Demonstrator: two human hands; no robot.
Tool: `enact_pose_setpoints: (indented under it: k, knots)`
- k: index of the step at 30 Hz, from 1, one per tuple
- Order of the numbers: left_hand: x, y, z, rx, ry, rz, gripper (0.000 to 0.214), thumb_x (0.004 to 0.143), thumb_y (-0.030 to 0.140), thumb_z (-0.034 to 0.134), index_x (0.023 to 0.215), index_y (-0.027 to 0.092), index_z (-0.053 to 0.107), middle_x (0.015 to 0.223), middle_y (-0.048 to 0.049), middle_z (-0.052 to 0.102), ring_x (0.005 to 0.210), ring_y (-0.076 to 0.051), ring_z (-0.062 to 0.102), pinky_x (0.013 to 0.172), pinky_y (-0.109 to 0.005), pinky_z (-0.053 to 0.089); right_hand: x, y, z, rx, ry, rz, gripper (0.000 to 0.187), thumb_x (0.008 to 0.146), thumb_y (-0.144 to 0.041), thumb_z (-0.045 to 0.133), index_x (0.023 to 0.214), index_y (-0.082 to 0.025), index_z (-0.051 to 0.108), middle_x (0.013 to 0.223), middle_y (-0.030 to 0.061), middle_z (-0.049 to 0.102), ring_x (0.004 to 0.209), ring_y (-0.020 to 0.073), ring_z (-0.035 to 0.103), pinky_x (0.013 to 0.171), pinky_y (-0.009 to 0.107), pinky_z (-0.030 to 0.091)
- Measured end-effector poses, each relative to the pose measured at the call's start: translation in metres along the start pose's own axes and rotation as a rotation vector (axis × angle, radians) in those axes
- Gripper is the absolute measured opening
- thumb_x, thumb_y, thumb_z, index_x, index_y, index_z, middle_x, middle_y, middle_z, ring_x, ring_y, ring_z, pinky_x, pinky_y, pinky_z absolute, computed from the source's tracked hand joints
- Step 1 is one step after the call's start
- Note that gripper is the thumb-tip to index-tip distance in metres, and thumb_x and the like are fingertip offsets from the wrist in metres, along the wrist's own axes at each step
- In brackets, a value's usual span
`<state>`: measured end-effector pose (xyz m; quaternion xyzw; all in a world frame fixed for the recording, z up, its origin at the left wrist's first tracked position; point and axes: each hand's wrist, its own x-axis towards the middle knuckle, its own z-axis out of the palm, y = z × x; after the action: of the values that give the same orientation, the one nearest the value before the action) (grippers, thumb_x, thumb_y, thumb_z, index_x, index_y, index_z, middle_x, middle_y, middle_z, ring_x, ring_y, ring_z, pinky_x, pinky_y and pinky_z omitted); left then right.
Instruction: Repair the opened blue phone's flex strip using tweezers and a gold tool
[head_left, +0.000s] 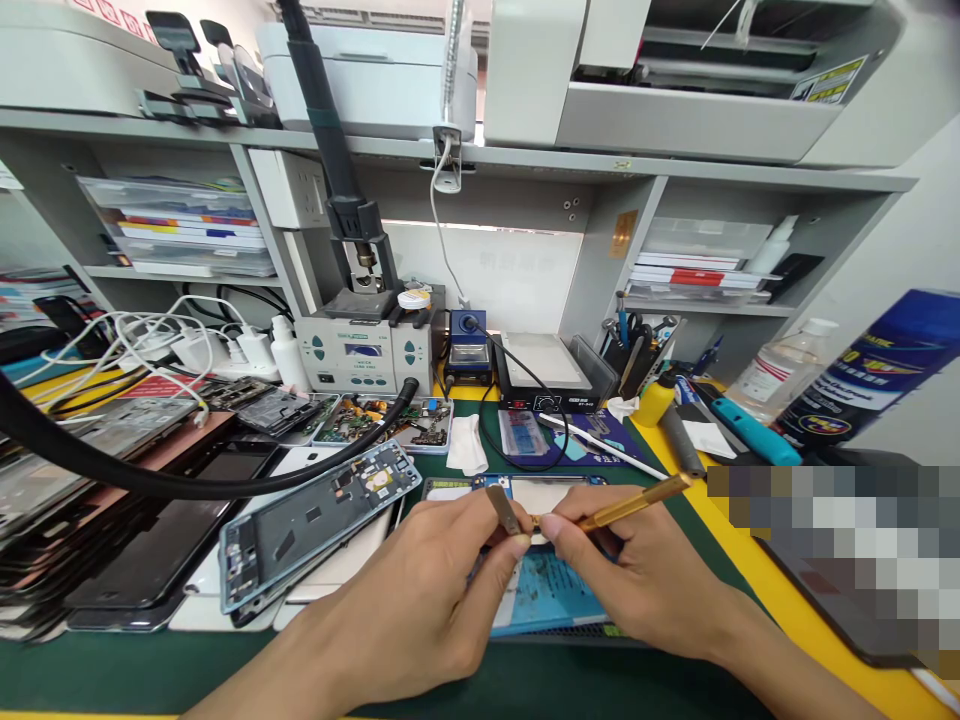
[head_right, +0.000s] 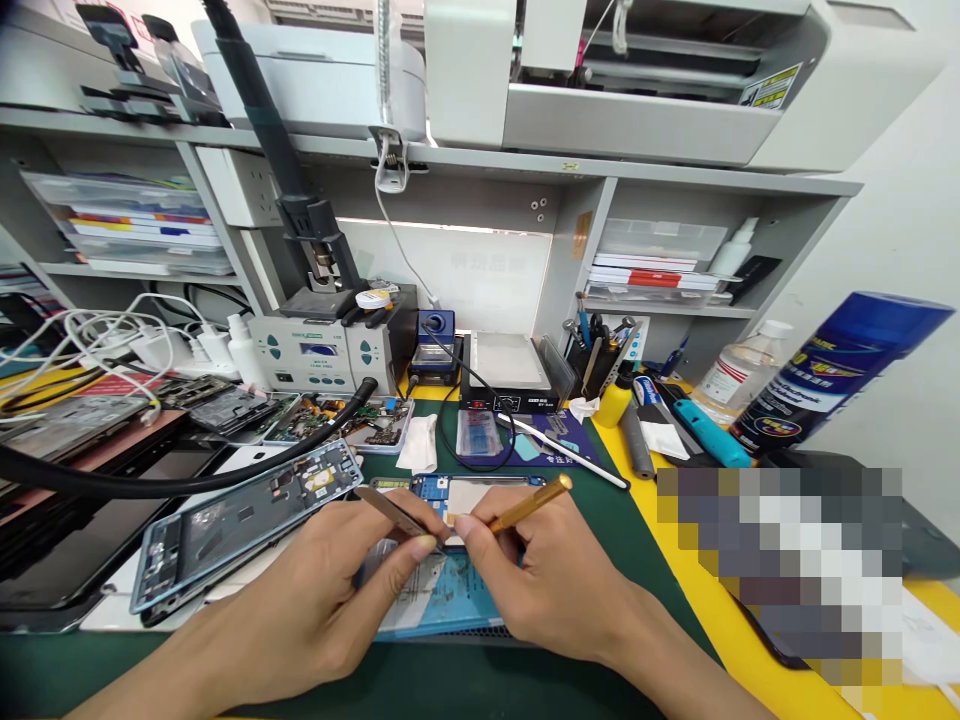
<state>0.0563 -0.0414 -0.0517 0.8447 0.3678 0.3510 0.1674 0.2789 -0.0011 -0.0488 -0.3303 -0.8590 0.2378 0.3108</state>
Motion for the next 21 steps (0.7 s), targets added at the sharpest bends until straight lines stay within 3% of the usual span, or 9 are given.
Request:
enact_pose_setpoints:
  k: [21]
  knots:
    - [-0.0005,-0.0017,0.0004,0.000,-0.013,0.006,0.015,0.103,0.016,0.044,0.114,0.021,0.054,0.111,-0.0065,0.070,0.102,-0.022,0.069,0.084,-0.031,0.054,0.0007,0.0003,0.0001,0.010,0.008,-0.018,0.028,0.103,-0.026,0.051,0.085,-0.016,0.069,0.066,-0.0005,0.057,0.059,0.0140,0.052,0.057,0.027,0.039]
